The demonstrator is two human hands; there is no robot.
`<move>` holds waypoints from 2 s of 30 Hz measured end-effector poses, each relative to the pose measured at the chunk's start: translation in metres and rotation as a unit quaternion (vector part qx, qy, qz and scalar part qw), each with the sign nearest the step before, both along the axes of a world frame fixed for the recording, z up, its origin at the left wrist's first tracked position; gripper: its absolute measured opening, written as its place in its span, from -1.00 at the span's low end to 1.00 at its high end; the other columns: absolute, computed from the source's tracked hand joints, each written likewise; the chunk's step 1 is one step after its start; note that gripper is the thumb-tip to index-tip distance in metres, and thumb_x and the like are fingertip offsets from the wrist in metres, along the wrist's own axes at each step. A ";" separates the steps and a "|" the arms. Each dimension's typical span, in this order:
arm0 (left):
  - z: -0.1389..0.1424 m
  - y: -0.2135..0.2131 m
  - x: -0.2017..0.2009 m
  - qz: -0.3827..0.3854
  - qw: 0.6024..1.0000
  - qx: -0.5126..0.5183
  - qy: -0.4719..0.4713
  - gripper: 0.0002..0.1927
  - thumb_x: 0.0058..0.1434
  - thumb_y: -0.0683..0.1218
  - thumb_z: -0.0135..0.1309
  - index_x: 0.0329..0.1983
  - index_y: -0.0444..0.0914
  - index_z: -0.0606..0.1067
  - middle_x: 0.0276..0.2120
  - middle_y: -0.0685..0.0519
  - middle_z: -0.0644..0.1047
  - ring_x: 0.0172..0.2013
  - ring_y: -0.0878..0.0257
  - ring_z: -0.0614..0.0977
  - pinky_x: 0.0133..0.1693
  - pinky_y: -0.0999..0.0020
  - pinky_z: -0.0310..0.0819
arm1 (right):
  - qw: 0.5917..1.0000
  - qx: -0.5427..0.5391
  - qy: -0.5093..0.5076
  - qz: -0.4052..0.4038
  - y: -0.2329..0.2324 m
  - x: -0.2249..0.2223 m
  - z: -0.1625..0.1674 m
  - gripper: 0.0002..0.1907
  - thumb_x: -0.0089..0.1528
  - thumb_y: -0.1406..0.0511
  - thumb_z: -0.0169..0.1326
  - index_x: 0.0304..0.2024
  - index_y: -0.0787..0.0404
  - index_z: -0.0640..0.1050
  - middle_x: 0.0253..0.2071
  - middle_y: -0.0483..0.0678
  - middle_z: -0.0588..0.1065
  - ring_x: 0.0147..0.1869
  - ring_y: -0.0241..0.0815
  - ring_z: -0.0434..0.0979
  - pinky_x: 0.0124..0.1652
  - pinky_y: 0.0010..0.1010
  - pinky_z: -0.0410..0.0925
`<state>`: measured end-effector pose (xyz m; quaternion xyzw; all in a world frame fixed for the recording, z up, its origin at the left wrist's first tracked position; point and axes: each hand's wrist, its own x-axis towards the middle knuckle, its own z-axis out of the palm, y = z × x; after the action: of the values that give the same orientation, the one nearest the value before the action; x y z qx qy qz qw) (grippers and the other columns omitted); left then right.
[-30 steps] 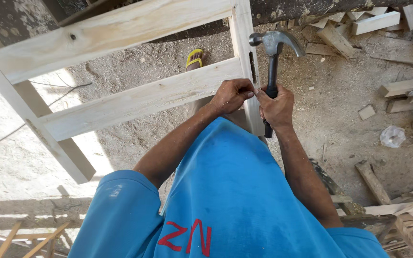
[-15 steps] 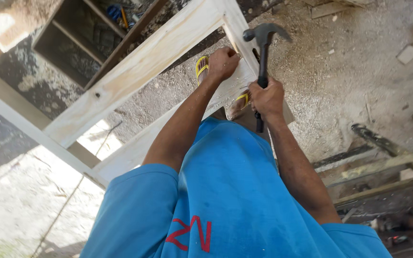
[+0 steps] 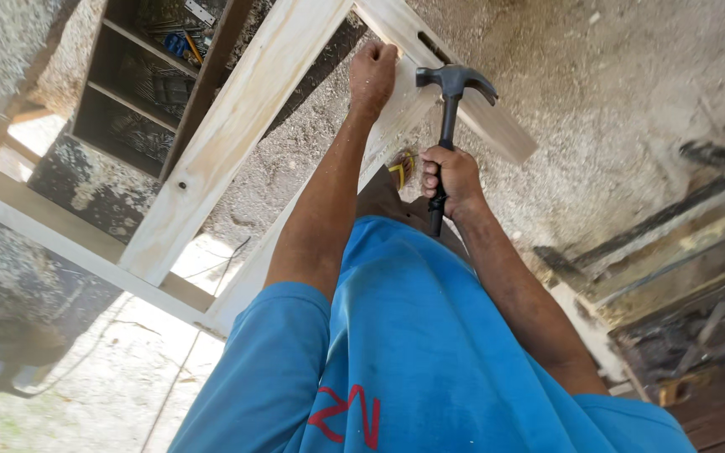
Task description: The person planes a wooden frame with an electric planer, then takes nails from a wooden nail box and hammers them into the frame joints using a claw hammer, repositioning the frame between nails. At the end they pull a strip from a board by hand.
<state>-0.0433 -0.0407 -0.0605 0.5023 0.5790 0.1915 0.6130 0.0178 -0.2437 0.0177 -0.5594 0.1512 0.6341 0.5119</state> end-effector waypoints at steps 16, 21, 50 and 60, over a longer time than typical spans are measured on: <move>0.022 -0.025 -0.077 -0.195 0.967 0.093 0.136 -0.50 0.11 0.20 0.29 -0.25 -0.35 0.61 -0.28 -0.12 0.57 -0.28 0.10 0.62 -0.20 0.16 0.53 | 0.917 0.083 0.205 -0.331 -0.034 -0.073 -0.054 -0.73 0.29 0.38 0.04 -0.51 0.12 0.31 -0.64 -0.26 0.25 -0.66 -0.45 0.22 -0.62 -0.63 0.21; 0.022 -0.017 -0.079 -0.226 0.965 0.068 0.117 -0.48 0.11 0.22 0.28 -0.25 -0.35 0.61 -0.29 -0.12 0.60 -0.31 0.10 0.65 -0.20 0.16 0.55 | 0.944 0.039 0.128 -0.300 -0.028 -0.072 -0.038 -0.78 0.29 0.38 0.04 -0.46 0.13 0.35 -0.63 -0.29 0.25 -0.66 -0.51 0.21 -0.66 -0.68 0.17; 0.013 -0.021 -0.080 -0.219 0.970 0.068 0.086 -0.48 0.22 0.23 0.12 -0.19 -0.35 0.60 -0.19 -0.15 0.56 -0.26 0.05 0.65 -0.17 0.10 0.56 | 0.988 0.015 0.067 -0.138 -0.050 -0.062 -0.012 -0.71 0.29 0.40 0.08 -0.47 0.05 0.30 -0.63 -0.30 0.24 -0.67 -0.51 0.17 -0.68 -0.66 0.12; 0.014 -0.031 -0.033 -0.260 0.922 0.124 0.257 -0.36 0.35 0.30 -0.06 -0.06 -0.39 0.53 0.00 -0.23 0.46 0.00 -0.13 0.53 0.05 -0.06 0.40 | 0.958 -0.051 -0.217 0.182 -0.011 0.027 0.057 -0.90 0.23 0.41 0.13 -0.35 0.32 0.48 -0.58 -0.11 0.40 -0.61 -0.32 0.41 -0.60 -0.48 0.33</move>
<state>-0.0763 -0.0717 -0.0465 0.7392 0.5371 -0.0400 0.4044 0.0450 -0.2550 0.0751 -0.7266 -0.0357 0.5717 0.3794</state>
